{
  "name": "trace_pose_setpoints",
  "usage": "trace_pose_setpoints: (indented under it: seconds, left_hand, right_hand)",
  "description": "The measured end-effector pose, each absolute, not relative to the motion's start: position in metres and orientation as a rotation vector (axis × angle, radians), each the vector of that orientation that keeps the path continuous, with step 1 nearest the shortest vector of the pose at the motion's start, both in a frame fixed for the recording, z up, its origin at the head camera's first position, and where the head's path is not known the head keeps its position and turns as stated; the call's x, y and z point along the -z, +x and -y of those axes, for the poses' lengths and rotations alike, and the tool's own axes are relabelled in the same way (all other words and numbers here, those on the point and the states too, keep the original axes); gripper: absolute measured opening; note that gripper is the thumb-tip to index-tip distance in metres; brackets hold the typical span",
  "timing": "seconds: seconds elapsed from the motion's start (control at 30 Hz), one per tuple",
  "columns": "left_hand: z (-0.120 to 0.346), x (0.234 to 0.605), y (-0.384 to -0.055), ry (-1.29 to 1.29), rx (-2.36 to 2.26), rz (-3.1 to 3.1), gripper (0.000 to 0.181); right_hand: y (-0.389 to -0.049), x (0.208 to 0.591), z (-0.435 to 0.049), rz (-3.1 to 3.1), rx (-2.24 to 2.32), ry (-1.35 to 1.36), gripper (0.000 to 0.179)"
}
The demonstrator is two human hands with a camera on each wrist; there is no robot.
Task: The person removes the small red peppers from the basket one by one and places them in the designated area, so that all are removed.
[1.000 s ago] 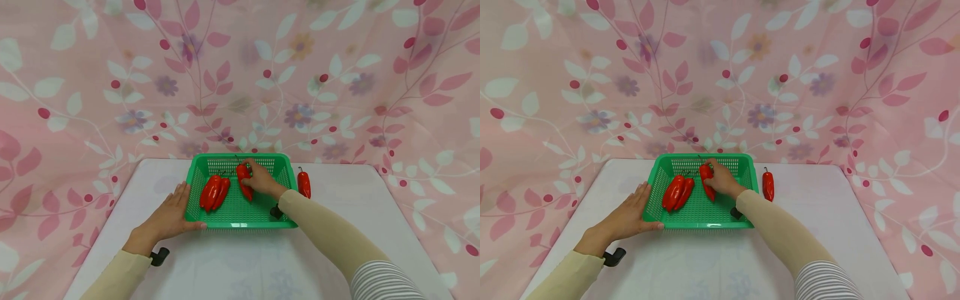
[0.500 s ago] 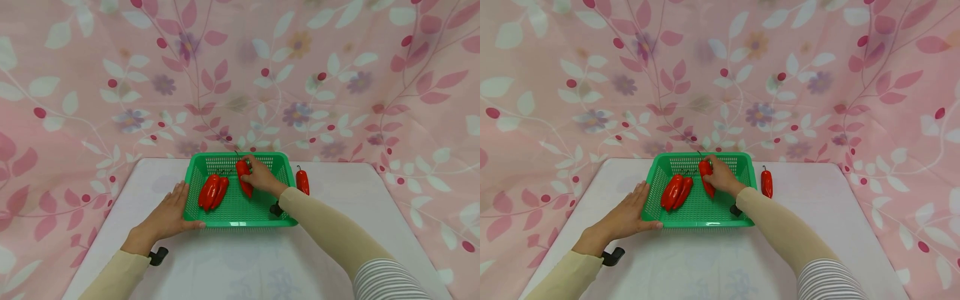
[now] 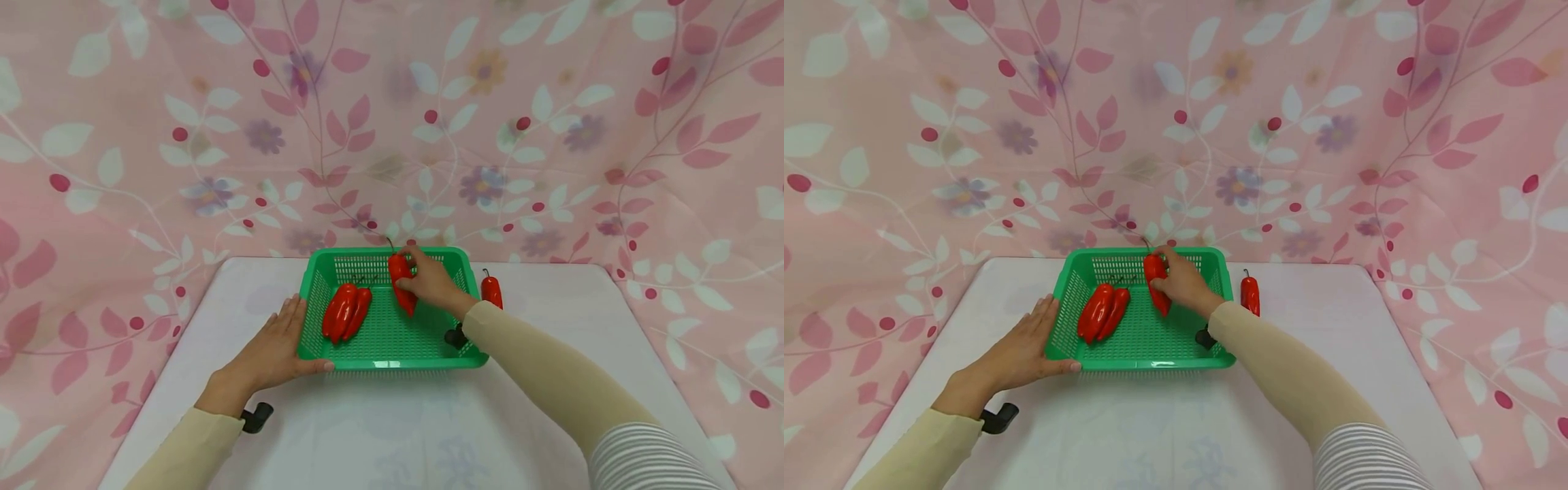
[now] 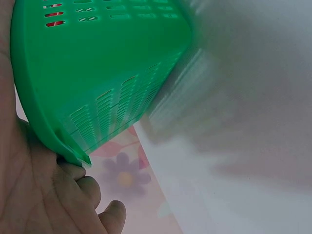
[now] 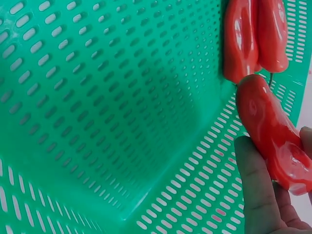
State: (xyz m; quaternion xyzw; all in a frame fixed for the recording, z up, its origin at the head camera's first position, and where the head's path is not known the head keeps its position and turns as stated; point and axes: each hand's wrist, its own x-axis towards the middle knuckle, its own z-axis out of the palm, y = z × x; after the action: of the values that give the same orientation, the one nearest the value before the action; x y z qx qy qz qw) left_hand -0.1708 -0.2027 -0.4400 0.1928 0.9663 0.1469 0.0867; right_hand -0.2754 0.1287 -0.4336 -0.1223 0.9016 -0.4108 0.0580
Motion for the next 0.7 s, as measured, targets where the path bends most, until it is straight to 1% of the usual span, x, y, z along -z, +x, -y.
trace_pose_setpoints:
  seconds: [0.27, 0.53, 0.7]
  left_hand:
    - [0.203, 0.44, -0.171, 0.572, -0.442, -2.874, 0.141]
    - [0.203, 0.44, -0.171, 0.573, -0.445, -2.876, 0.141]
    - [0.202, 0.439, -0.17, 0.572, -0.451, -2.875, 0.141]
  right_hand:
    - [-0.274, 0.426, -0.135, -2.768, 1.234, -0.398, 0.058]
    - [-0.268, 0.416, -0.143, -2.757, 1.272, -0.377, 0.065]
    - [-0.264, 0.406, -0.152, -2.745, 1.321, -0.342, 0.061]
